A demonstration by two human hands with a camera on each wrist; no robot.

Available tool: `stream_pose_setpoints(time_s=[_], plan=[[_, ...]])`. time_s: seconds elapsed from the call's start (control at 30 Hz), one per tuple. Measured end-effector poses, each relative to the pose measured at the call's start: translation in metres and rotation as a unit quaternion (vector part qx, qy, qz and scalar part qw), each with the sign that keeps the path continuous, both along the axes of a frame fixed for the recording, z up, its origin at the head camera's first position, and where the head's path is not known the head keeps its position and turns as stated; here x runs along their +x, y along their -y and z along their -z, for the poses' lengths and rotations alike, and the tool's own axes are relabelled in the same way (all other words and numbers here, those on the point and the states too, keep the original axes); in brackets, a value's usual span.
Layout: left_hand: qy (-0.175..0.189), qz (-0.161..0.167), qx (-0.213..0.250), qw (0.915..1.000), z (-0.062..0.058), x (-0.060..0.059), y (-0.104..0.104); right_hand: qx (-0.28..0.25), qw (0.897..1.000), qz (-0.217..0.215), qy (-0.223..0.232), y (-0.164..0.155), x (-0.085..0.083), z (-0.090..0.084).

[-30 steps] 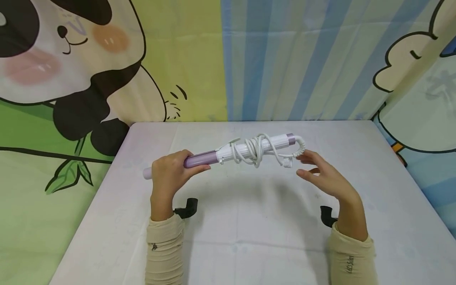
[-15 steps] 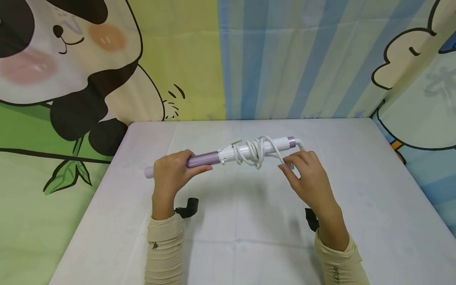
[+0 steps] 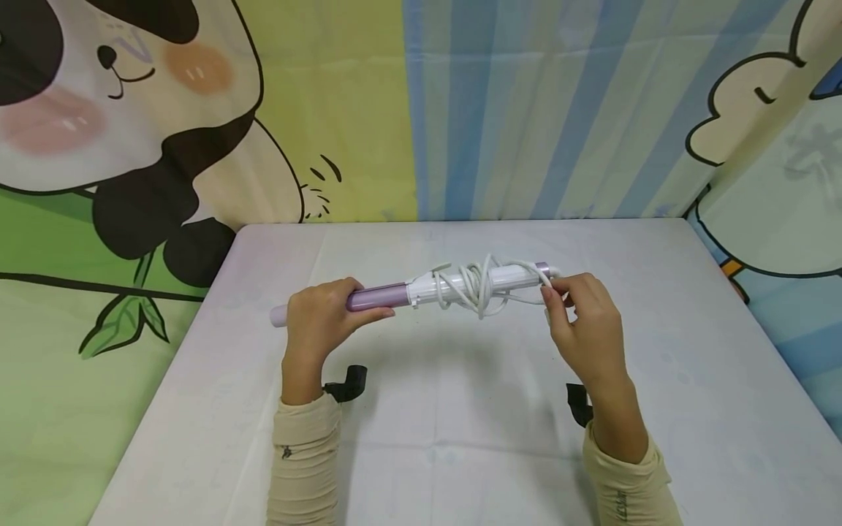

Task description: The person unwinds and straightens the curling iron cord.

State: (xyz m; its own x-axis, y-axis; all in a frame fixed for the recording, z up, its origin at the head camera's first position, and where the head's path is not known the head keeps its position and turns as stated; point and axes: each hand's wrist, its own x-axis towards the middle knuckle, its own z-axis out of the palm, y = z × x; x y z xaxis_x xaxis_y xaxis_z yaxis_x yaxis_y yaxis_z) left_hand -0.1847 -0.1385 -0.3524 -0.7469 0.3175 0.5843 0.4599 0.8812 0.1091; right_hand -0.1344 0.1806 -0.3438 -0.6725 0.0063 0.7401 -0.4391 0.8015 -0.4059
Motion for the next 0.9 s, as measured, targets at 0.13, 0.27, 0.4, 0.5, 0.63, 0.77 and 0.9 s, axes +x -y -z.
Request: stream_pose_setpoints(time_s=[0.13,0.27,0.4,0.5,0.63,0.77,0.9], plan=[[-0.007,0.002,0.001,1.0,0.001,0.0,0.002,-0.024,0.999,0.02,0.002,-0.004,0.001,-0.004],[-0.014,0.01,0.005,0.9998,0.003,0.0,0.005,-0.044,0.998,0.049,0.004,-0.011,0.002,-0.007],[-0.018,0.016,0.012,0.9996,0.004,0.0,0.007,-0.038,0.996,0.076,0.033,-0.022,0.002,-0.007],[-0.026,0.01,0.017,0.9995,0.003,0.001,0.009,-0.016,0.993,0.085,0.08,-0.03,0.0,-0.005],[-0.042,-0.011,0.024,0.9988,0.002,0.001,0.011,0.032,0.978,0.082,0.189,-0.04,-0.002,-0.003],[-0.056,-0.032,0.026,0.9976,0.001,0.001,0.013,0.08,0.95,0.034,0.301,-0.047,-0.006,0.0],[-0.059,-0.04,0.023,0.9972,0.0,0.001,0.013,0.116,0.918,-0.022,0.379,-0.048,-0.012,0.007]])
